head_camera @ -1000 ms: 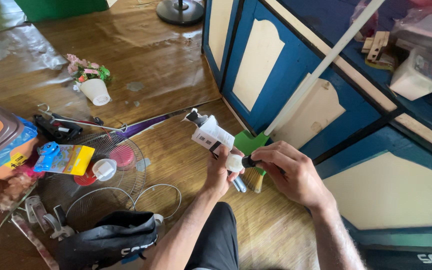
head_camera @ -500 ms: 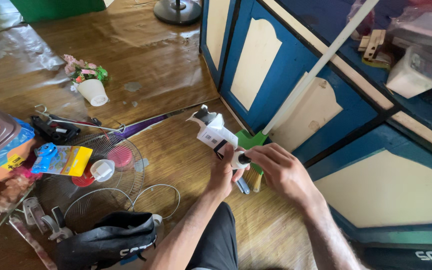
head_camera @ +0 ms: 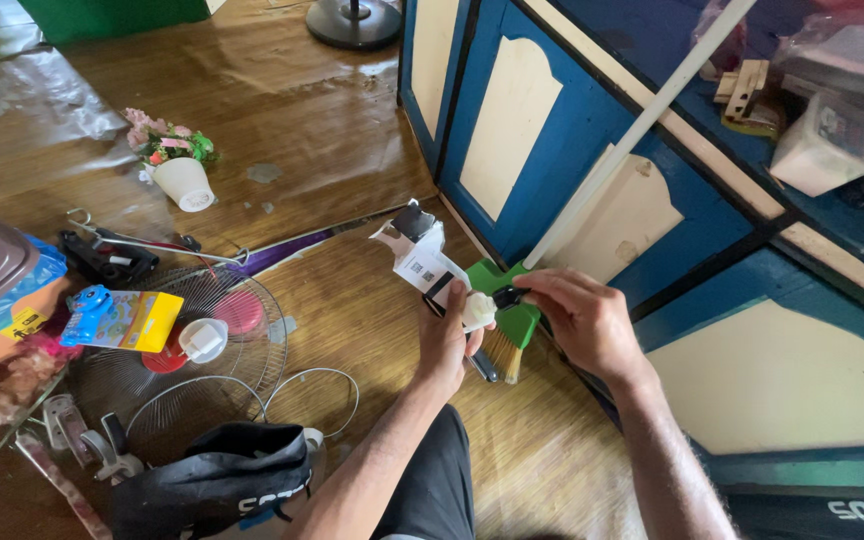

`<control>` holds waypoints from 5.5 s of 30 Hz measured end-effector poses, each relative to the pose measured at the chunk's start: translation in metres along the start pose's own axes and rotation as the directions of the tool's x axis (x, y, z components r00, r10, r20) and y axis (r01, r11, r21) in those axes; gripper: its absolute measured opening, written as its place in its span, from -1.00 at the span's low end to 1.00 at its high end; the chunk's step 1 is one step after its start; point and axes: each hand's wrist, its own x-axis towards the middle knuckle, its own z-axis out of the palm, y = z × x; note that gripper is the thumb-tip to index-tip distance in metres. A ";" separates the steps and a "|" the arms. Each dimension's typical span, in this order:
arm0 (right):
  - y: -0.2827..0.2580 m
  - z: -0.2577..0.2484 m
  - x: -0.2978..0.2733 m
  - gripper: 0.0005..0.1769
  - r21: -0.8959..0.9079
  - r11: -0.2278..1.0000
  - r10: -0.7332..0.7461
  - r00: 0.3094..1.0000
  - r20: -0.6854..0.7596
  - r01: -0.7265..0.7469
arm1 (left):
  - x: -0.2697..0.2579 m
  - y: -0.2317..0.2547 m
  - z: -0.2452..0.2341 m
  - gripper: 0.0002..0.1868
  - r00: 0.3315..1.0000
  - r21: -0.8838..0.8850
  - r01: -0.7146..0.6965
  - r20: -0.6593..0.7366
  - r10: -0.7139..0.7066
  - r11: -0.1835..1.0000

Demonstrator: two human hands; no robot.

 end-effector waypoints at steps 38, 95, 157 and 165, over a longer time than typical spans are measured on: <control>-0.007 0.004 0.019 -0.78 -0.157 0.968 -0.198 0.980 -0.008 0.195 | -0.002 0.006 0.023 -0.51 0.998 -0.005 -0.048 -0.040 0.048 0.999; -0.015 0.043 0.022 -0.69 -0.004 0.983 0.184 0.966 0.182 -0.186 | 0.003 0.019 -0.020 -0.55 0.993 0.042 -0.113 -0.027 0.114 0.993; -0.113 0.129 0.082 -0.56 0.218 0.975 -0.128 0.910 0.395 0.042 | -0.117 0.143 -0.153 -0.51 0.793 0.898 -0.354 0.139 0.593 0.262; -0.101 0.161 0.087 -0.61 0.540 0.822 -0.064 0.913 0.402 -0.180 | -0.122 0.162 -0.160 -0.49 0.800 0.930 -0.260 0.056 0.597 0.261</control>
